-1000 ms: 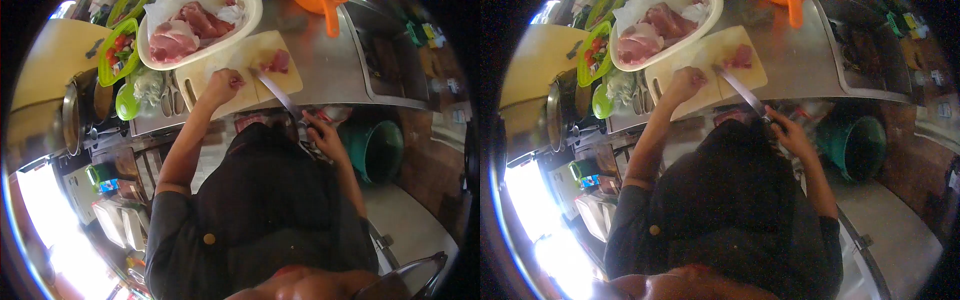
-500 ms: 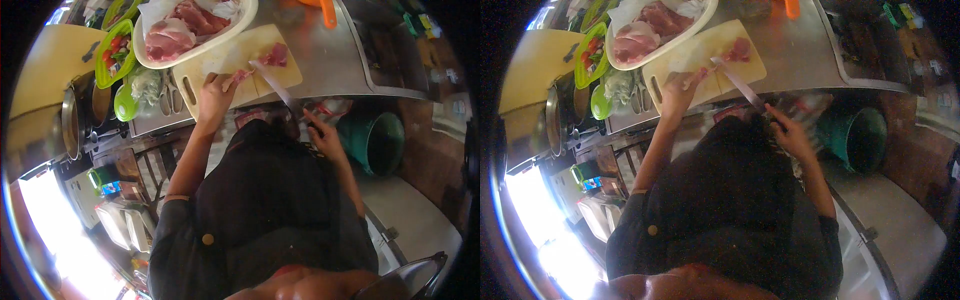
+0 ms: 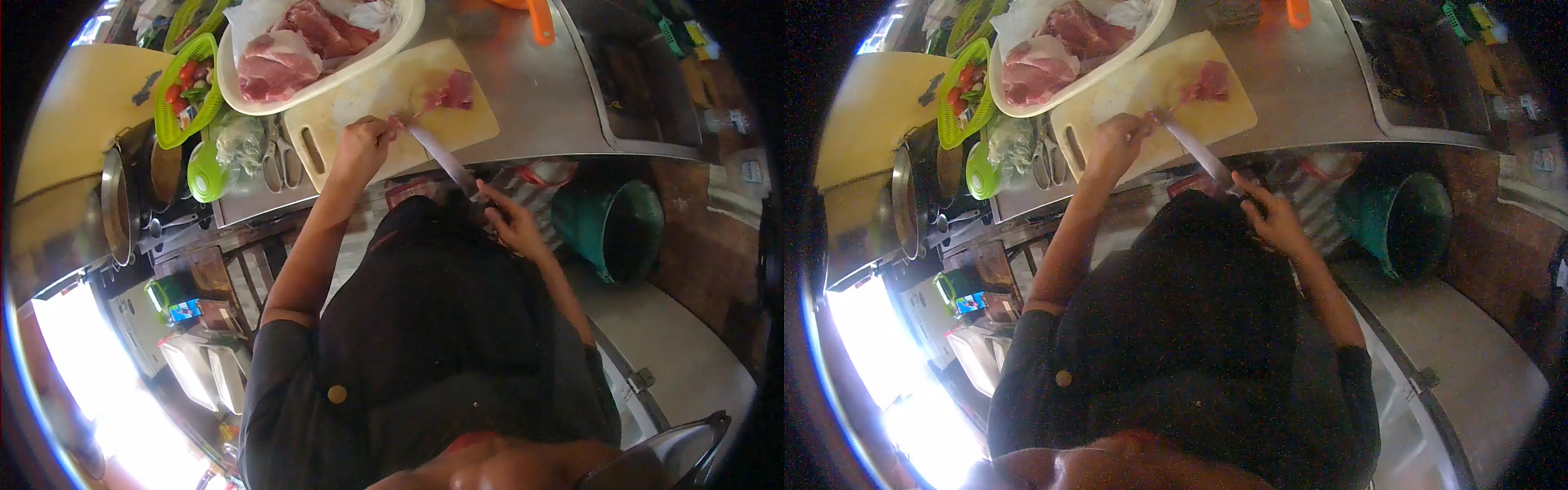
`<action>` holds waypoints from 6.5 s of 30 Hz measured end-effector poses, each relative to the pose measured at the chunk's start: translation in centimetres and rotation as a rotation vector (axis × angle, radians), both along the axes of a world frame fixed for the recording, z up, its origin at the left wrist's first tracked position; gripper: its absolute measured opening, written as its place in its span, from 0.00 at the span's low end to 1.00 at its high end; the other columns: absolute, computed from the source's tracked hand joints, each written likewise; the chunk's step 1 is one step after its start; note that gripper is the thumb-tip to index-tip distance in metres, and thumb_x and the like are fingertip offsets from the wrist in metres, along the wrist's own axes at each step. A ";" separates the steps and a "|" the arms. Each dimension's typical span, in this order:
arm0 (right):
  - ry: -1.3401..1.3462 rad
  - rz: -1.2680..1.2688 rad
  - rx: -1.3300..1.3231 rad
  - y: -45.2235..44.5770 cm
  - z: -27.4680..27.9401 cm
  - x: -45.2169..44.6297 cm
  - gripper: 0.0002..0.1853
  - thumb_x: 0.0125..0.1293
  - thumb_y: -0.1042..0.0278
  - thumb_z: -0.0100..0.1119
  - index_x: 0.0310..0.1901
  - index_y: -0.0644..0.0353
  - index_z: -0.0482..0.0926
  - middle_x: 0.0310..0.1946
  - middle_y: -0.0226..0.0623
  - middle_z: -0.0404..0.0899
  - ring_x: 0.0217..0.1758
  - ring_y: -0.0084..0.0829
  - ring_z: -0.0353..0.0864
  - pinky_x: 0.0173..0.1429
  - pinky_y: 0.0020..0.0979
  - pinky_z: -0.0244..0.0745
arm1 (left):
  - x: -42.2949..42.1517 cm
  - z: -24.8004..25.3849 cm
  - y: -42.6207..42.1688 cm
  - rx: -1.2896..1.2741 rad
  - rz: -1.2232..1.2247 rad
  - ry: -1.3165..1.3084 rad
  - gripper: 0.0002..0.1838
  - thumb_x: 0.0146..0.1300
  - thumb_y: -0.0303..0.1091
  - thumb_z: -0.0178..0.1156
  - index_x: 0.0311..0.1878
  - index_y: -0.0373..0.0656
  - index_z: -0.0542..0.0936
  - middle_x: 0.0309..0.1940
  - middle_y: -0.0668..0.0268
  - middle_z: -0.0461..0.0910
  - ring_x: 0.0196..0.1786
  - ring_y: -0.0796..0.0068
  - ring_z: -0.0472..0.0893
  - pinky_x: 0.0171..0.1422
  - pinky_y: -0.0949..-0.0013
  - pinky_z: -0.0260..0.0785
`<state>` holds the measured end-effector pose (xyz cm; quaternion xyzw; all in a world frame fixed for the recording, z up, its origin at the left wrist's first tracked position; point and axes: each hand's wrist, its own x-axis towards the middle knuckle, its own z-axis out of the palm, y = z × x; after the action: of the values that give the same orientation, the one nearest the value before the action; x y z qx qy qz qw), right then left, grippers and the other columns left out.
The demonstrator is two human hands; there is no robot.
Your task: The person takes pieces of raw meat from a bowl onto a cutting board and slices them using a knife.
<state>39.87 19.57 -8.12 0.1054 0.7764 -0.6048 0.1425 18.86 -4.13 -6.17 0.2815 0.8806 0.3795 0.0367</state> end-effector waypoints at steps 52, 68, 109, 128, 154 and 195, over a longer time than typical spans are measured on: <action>0.133 0.000 0.159 -2.1 2.8 -2.0 0.26 0.66 0.74 0.53 0.66 0.45 0.69 0.49 0.38 0.82 0.30 0.17 0.71 0.39 0.24 0.72 | 0.5 0.5 0.1 0.001 0.110 -0.108 0.09 0.59 0.30 0.62 0.42 0.41 0.85 0.31 0.55 0.83 0.34 0.64 0.83 0.42 0.65 0.74; 0.148 0.020 0.113 -5.1 -0.3 -7.3 0.24 0.68 0.72 0.52 0.66 0.50 0.68 0.40 0.37 0.80 0.31 0.20 0.75 0.39 0.24 0.72 | -0.2 0.0 -0.2 -0.058 0.085 -0.123 0.08 0.57 0.30 0.62 0.39 0.39 0.85 0.32 0.52 0.83 0.36 0.57 0.84 0.44 0.63 0.75; 0.068 0.072 0.197 2.8 3.8 -2.5 0.25 0.66 0.73 0.53 0.65 0.44 0.70 0.53 0.41 0.80 0.48 0.33 0.82 0.56 0.33 0.72 | -2.1 1.1 -1.9 -0.101 0.166 0.039 0.06 0.54 0.27 0.61 0.34 0.35 0.82 0.25 0.53 0.80 0.30 0.60 0.82 0.38 0.64 0.75; 0.312 -0.260 0.239 6.0 1.4 1.0 0.25 0.66 0.76 0.53 0.66 0.52 0.69 0.60 0.35 0.75 0.30 0.15 0.71 0.39 0.22 0.72 | -4.0 2.1 9.1 -0.096 -0.048 -0.106 0.17 0.53 0.35 0.64 0.46 0.42 0.81 0.38 0.51 0.82 0.44 0.51 0.81 0.50 0.56 0.73; -0.005 -0.359 0.072 6.2 1.5 0.7 0.24 0.68 0.73 0.54 0.66 0.51 0.69 0.54 0.32 0.78 0.44 0.20 0.75 0.47 0.22 0.72 | -6.6 1.5 13.5 -0.395 -0.271 -0.093 0.15 0.52 0.33 0.67 0.44 0.42 0.81 0.36 0.58 0.84 0.34 0.66 0.84 0.39 0.66 0.77; 0.067 -0.283 0.043 4.2 2.5 0.7 0.26 0.67 0.73 0.53 0.67 0.47 0.67 0.60 0.35 0.76 0.52 0.27 0.78 0.59 0.30 0.70 | -0.9 3.2 8.3 1.301 0.310 -0.740 0.11 0.66 0.28 0.53 0.46 0.30 0.76 0.47 0.55 0.79 0.50 0.65 0.79 0.52 0.67 0.73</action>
<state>40.56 23.79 -5.60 0.1966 0.7710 -0.6051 0.0276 17.95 4.20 -2.93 -0.0260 0.4392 0.8922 0.1023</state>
